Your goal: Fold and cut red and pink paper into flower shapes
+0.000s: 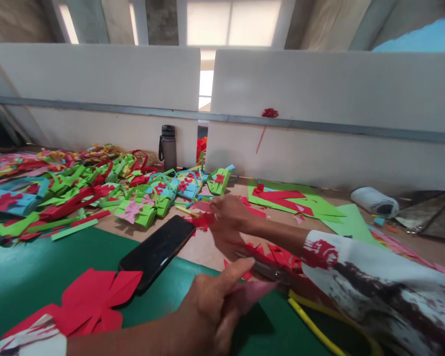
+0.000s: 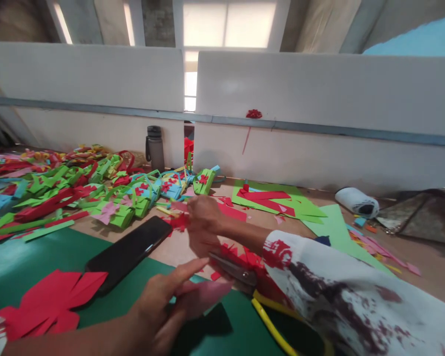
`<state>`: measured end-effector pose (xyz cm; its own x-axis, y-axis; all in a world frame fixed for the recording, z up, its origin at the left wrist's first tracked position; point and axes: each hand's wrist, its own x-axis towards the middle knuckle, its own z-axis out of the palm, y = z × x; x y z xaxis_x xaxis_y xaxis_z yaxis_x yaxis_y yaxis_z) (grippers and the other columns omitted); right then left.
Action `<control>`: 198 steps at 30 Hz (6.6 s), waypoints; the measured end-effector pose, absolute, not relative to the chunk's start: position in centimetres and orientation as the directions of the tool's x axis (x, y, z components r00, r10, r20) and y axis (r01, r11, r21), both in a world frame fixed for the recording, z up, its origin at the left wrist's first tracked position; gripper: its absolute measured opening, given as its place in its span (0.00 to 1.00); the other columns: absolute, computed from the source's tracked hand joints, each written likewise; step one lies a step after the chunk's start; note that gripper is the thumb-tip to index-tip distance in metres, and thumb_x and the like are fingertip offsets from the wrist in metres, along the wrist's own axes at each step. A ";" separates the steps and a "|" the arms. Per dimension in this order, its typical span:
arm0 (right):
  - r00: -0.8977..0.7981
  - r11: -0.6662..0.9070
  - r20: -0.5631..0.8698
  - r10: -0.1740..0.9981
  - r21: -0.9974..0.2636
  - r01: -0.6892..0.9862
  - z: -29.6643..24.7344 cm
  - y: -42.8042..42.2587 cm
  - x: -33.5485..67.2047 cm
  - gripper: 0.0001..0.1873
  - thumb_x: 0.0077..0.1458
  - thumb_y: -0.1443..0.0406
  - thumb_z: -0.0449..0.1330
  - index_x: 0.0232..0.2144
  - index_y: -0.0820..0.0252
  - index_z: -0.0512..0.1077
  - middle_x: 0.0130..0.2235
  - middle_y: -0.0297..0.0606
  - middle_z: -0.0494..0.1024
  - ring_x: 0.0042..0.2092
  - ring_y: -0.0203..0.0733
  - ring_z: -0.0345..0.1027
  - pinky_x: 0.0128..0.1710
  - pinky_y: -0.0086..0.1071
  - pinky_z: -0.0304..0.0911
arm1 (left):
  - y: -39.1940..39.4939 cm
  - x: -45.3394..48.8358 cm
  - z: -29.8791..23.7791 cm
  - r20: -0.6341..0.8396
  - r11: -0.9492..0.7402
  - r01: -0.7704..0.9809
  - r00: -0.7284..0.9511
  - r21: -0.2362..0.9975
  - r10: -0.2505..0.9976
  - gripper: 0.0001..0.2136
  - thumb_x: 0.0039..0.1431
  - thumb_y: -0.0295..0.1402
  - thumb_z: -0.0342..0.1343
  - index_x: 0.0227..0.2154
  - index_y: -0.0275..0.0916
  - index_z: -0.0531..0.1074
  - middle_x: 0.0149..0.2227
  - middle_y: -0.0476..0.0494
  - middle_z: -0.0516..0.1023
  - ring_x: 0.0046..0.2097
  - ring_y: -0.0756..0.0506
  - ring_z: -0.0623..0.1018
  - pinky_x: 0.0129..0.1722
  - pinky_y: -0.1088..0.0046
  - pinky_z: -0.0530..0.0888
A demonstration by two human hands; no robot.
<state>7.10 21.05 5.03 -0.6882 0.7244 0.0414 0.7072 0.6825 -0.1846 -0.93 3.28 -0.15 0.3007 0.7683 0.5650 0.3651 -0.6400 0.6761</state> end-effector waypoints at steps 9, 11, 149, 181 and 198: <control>-0.430 0.347 0.055 0.901 -0.686 0.640 7.8 18.2 14.5 0.15 0.60 0.62 0.57 0.49 0.61 0.67 0.48 0.41 0.72 0.43 0.44 0.70 0.40 0.42 0.69 | 4.4 -0.9 2.5 -0.058 0.059 0.079 -0.020 0.995 0.998 0.08 0.53 0.31 0.52 0.31 0.36 0.75 0.21 0.49 0.72 0.23 0.50 0.68 0.22 0.78 0.62; -0.380 0.347 0.130 0.916 -0.731 0.588 8.4 17.0 15.4 0.15 0.60 0.62 0.57 0.48 0.61 0.67 0.48 0.41 0.72 0.43 0.44 0.70 0.40 0.42 0.69 | 4.5 -0.7 2.8 -0.146 0.146 0.005 -0.031 0.989 0.989 0.07 0.51 0.31 0.54 0.31 0.34 0.73 0.16 0.54 0.63 0.18 0.54 0.61 0.19 0.80 0.56; -0.738 0.784 0.268 0.619 -0.160 0.599 2.2 2.6 23.0 0.13 0.58 0.75 0.51 0.33 0.60 0.74 0.34 0.39 0.77 0.41 0.44 0.67 0.53 0.47 0.52 | -0.6 -0.3 2.3 0.294 -0.921 0.389 0.880 0.007 0.374 0.14 0.63 0.25 0.40 0.29 0.35 0.71 0.27 0.43 0.73 0.28 0.45 0.67 0.26 0.69 0.64; -0.290 -0.075 -0.072 0.954 -0.997 0.000 4.4 1.5 20.5 0.15 0.39 0.64 0.68 0.32 0.61 0.71 0.30 0.33 0.75 0.31 0.37 0.69 0.31 0.29 0.65 | 0.1 1.1 1.8 -0.229 0.279 -0.203 0.238 0.939 0.944 0.07 0.49 0.35 0.64 0.24 0.37 0.76 0.25 0.49 0.78 0.28 0.51 0.74 0.32 0.76 0.68; -0.176 0.069 0.040 0.984 -0.984 0.162 4.3 1.4 20.4 0.21 0.41 0.70 0.63 0.41 0.58 0.67 0.24 0.25 0.70 0.26 0.32 0.63 0.24 0.25 0.60 | 0.7 0.8 3.3 -0.170 0.188 -0.022 0.336 0.982 0.926 0.10 0.52 0.38 0.60 0.28 0.35 0.78 0.27 0.46 0.77 0.29 0.50 0.72 0.29 0.79 0.67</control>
<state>20.37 1.42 4.33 -0.1755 0.9837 0.0401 0.1621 0.0691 -0.9844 0.79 0.69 3.27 0.3362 0.9263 -0.1698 -0.0217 0.1879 0.9820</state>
